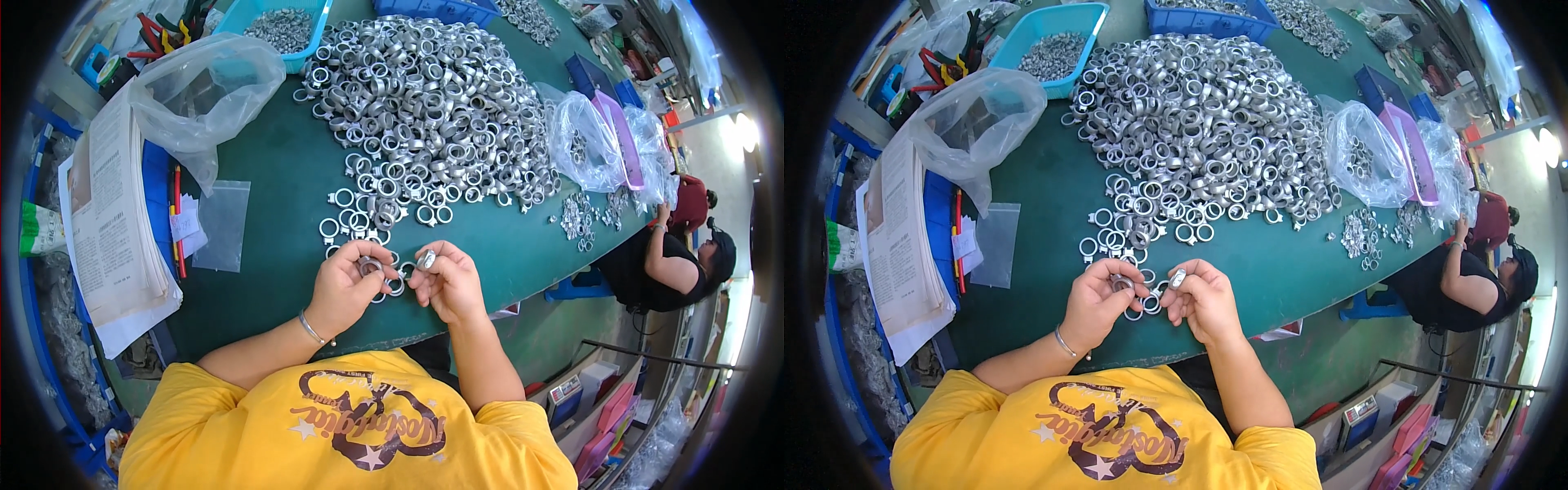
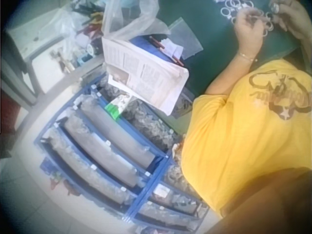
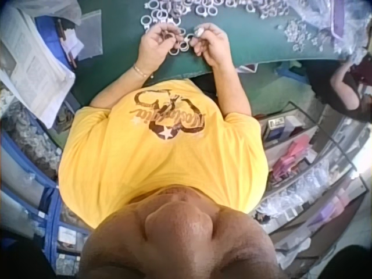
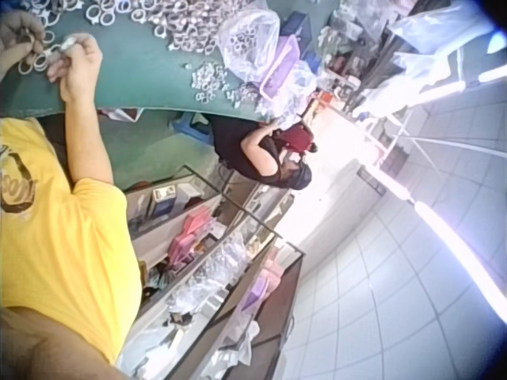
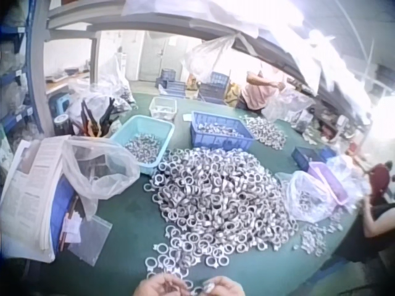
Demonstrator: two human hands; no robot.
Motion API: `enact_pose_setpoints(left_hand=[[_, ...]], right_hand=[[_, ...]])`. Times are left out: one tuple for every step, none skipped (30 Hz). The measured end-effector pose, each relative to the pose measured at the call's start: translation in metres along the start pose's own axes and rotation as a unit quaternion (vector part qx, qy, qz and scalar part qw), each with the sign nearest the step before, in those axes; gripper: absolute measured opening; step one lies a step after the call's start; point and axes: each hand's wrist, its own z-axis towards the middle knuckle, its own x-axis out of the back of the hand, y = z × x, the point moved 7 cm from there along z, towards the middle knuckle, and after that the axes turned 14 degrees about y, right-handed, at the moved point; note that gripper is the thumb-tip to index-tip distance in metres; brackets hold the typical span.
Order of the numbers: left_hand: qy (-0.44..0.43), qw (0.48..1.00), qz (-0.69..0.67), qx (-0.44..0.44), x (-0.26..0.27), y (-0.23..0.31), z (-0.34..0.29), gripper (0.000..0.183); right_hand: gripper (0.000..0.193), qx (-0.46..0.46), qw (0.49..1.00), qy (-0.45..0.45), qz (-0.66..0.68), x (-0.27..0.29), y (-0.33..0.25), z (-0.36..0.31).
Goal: The person picks up small metal ring-like components from a pile and joins them together by hand one by one at a green workbench. The person moves paper documents aside to access a blue container before handling the metal items.
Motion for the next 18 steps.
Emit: enact_pose_setpoints(left_hand=[[-0.002, 1.0, 0.003, -0.002, 0.0, 0.0, 0.0, 0.017], [-0.003, 1.0, 0.006, -0.004, 0.0, 0.0, 0.0, 0.016], [-0.003, 1.0, 0.006, -0.004, 0.0, 0.0, 0.0, 0.016], [-0.006, 1.0, 0.008, -0.007, 0.0, 0.0, 0.0, 0.016], [-0.008, 1.0, 0.009, -0.01, -0.001, 0.0, 0.0, 0.016], [-0.009, 1.0, 0.009, -0.01, 0.0, 0.0, 0.0, 0.016], [-0.014, 1.0, 0.015, -0.017, -0.001, 0.0, 0.0, 0.016], [-0.019, 0.999, 0.02, -0.024, -0.001, 0.001, -0.001, 0.016], [-0.019, 0.999, 0.02, -0.025, -0.001, 0.002, -0.001, 0.016], [-0.019, 0.999, 0.032, -0.031, -0.001, 0.003, -0.001, 0.016], [-0.019, 0.998, 0.043, -0.038, -0.001, 0.003, -0.001, 0.016], [-0.02, 0.998, 0.043, -0.039, -0.001, 0.002, -0.001, 0.016], [-0.022, 0.997, 0.052, -0.053, -0.001, 0.002, -0.001, 0.016], [-0.024, 0.996, 0.06, -0.067, -0.001, 0.003, -0.001, 0.016], [-0.024, 0.996, 0.06, -0.069, -0.001, 0.004, -0.002, 0.016], [-0.021, 0.996, 0.058, -0.065, -0.001, 0.003, -0.002, 0.017], [-0.018, 0.996, 0.057, -0.062, -0.001, 0.004, -0.003, 0.017], [-0.019, 0.996, 0.058, -0.063, -0.001, 0.004, -0.003, 0.017]], right_hand=[[0.012, 0.001, 1.0, 0.0, 0.0, 0.0, -0.001, 0.0], [0.012, -0.019, 1.0, -0.009, 0.019, -0.001, 0.001, 0.0], [0.011, -0.038, 0.998, -0.017, 0.038, -0.001, 0.003, 0.0], [0.011, -0.038, 0.998, -0.017, 0.038, 0.0, 0.003, 0.0], [0.012, -0.059, 0.996, -0.026, 0.056, -0.001, 0.006, 0.001], [0.013, -0.081, 0.993, -0.035, 0.073, -0.001, 0.009, 0.001], [0.013, -0.08, 0.993, -0.035, 0.073, 0.0, 0.009, 0.0], [0.014, -0.107, 0.989, -0.046, 0.091, -0.002, 0.011, -0.001], [0.016, -0.134, 0.983, -0.058, 0.108, -0.003, 0.014, -0.003], [0.016, -0.133, 0.984, -0.058, 0.108, -0.002, 0.015, -0.002], [0.02, -0.158, 0.976, -0.075, 0.129, -0.003, 0.018, -0.001], [0.023, -0.182, 0.968, -0.092, 0.149, -0.004, 0.021, -0.002], [0.023, -0.181, 0.968, -0.093, 0.15, -0.003, 0.022, -0.002], [0.027, -0.211, 0.958, -0.104, 0.164, -0.004, 0.024, -0.004], [0.03, -0.241, 0.947, -0.115, 0.179, -0.006, 0.027, -0.006], [0.03, -0.24, 0.947, -0.116, 0.179, -0.006, 0.026, -0.008], [0.031, -0.243, 0.941, -0.141, 0.188, -0.011, 0.024, -0.013], [0.033, -0.247, 0.935, -0.165, 0.196, -0.015, 0.022, -0.017]])
